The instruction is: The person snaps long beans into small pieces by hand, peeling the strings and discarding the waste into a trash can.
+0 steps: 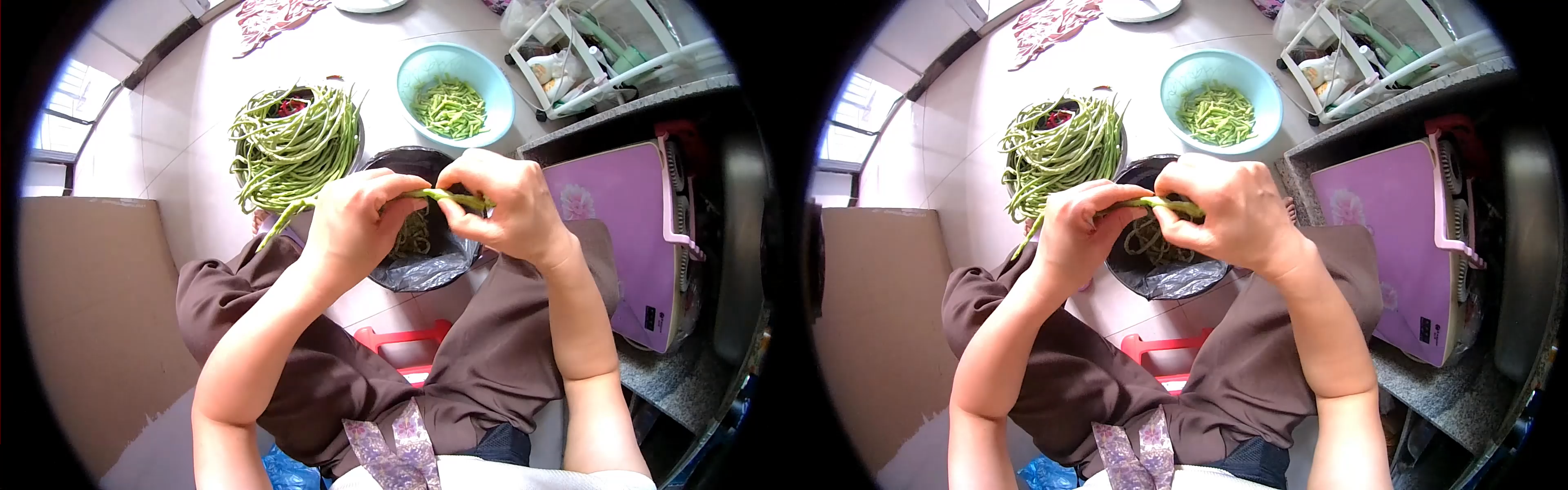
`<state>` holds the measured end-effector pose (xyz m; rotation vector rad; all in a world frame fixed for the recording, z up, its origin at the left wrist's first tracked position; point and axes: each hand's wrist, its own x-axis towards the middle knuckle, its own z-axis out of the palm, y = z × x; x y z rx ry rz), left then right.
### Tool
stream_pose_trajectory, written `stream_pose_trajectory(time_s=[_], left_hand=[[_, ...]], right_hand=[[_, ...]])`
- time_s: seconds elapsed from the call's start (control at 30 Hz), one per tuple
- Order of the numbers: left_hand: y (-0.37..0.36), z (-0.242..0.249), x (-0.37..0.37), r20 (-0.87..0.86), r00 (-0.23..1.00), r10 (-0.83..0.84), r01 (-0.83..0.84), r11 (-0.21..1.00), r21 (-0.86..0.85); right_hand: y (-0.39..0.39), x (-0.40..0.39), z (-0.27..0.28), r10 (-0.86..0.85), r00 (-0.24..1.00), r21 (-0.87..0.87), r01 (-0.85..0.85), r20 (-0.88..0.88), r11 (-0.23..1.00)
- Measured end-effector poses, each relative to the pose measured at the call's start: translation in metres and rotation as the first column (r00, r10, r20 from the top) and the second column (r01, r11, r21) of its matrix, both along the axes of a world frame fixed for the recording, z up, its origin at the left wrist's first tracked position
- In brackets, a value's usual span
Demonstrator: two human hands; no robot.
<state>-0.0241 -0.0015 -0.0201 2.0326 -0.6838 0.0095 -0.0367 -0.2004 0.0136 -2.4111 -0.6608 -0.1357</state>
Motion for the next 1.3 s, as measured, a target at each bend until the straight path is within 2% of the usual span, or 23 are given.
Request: stream_pose_trajectory(time_s=[0.03,0.13,0.3,0.4,0.57,0.63,0.7,0.77,0.83,0.9,0.93,0.97,1.0,1.03,1.07,1.1,1.17,1.2,1.3], left_hand=[[0.000,-0.001,0.000,0.001,1.000,0.000,0.000,1.000,0.000],[0.001,-0.001,0.000,0.040,0.999,-0.006,0.005,1.000,0.029],[0.001,0.004,0.000,0.010,1.000,-0.015,0.014,0.999,0.048],[0.003,0.005,0.001,0.015,1.000,-0.012,0.012,0.998,0.056],[0.003,0.006,0.002,0.055,0.998,-0.038,0.034,0.996,0.079],[0.001,0.007,0.000,0.062,0.996,-0.056,0.051,0.995,0.086],[0.000,0.010,-0.002,0.068,0.996,-0.063,0.056,0.993,0.101],[-0.001,0.008,-0.002,0.061,0.996,-0.071,0.065,0.994,0.090],[-0.002,0.009,-0.001,-0.034,0.999,-0.033,0.034,0.999,0.038],[-0.001,0.010,0.001,-0.146,0.989,-0.016,0.009,0.999,-0.044],[-0.002,0.012,0.000,-0.277,0.961,-0.029,-0.005,0.993,-0.122],[-0.003,0.013,0.000,-0.400,0.915,-0.053,-0.029,0.980,-0.197],[-0.003,0.011,-0.001,-0.400,0.915,-0.054,-0.028,0.980,-0.197],[-0.003,0.008,-0.001,-0.500,0.859,-0.109,-0.062,0.948,-0.313],[-0.003,0.006,-0.002,-0.586,0.791,-0.175,-0.112,0.901,-0.419],[-0.002,0.008,-0.002,-0.587,0.791,-0.172,-0.115,0.901,-0.419],[0.000,0.012,-0.001,-0.663,0.704,-0.255,-0.124,0.875,-0.468],[0.000,0.011,-0.001,-0.663,0.704,-0.254,-0.126,0.875,-0.468],[0.001,0.010,-0.002,-0.656,0.709,-0.259,-0.134,0.864,-0.485]], right_hand=[[0.003,0.000,-0.003,0.003,0.998,-0.027,-0.002,0.056,1.000],[0.009,-0.002,-0.008,-0.003,0.997,-0.055,0.007,0.077,0.998],[0.010,-0.001,-0.007,-0.026,0.996,-0.102,0.035,0.090,0.994],[0.002,0.003,-0.003,0.011,0.998,-0.084,-0.006,0.060,0.996],[-0.001,0.005,0.004,-0.040,0.998,-0.038,0.042,0.057,0.998],[0.003,0.004,0.003,0.054,0.997,-0.150,-0.045,0.058,0.988],[0.008,0.002,-0.004,0.078,0.990,-0.158,-0.058,0.119,0.986],[0.013,0.000,-0.008,0.035,0.991,-0.108,-0.021,0.131,0.994],[0.018,-0.001,-0.009,-0.009,0.994,-0.078,0.017,0.113,0.997],[0.018,0.001,-0.021,-0.130,0.989,0.227,0.110,0.077,0.968],[0.019,0.001,-0.018,-0.189,0.982,0.314,0.189,-0.032,0.930],[0.019,0.004,-0.022,-0.182,0.974,0.477,0.224,-0.132,0.850],[0.019,0.004,-0.021,-0.169,0.945,0.605,0.311,-0.281,0.733],[0.020,0.005,-0.020,-0.125,0.899,0.696,0.408,-0.421,0.591],[0.024,0.008,-0.022,-0.057,0.863,0.782,0.481,-0.502,0.397],[0.016,0.010,-0.024,0.053,0.821,0.797,0.533,-0.568,0.285],[0.007,0.013,-0.024,0.173,0.797,0.815,0.569,-0.579,0.106],[0.005,0.014,-0.024,0.230,0.792,0.815,0.579,-0.565,0.009],[-0.007,0.017,-0.029,0.316,0.754,0.736,0.647,-0.577,-0.201]])
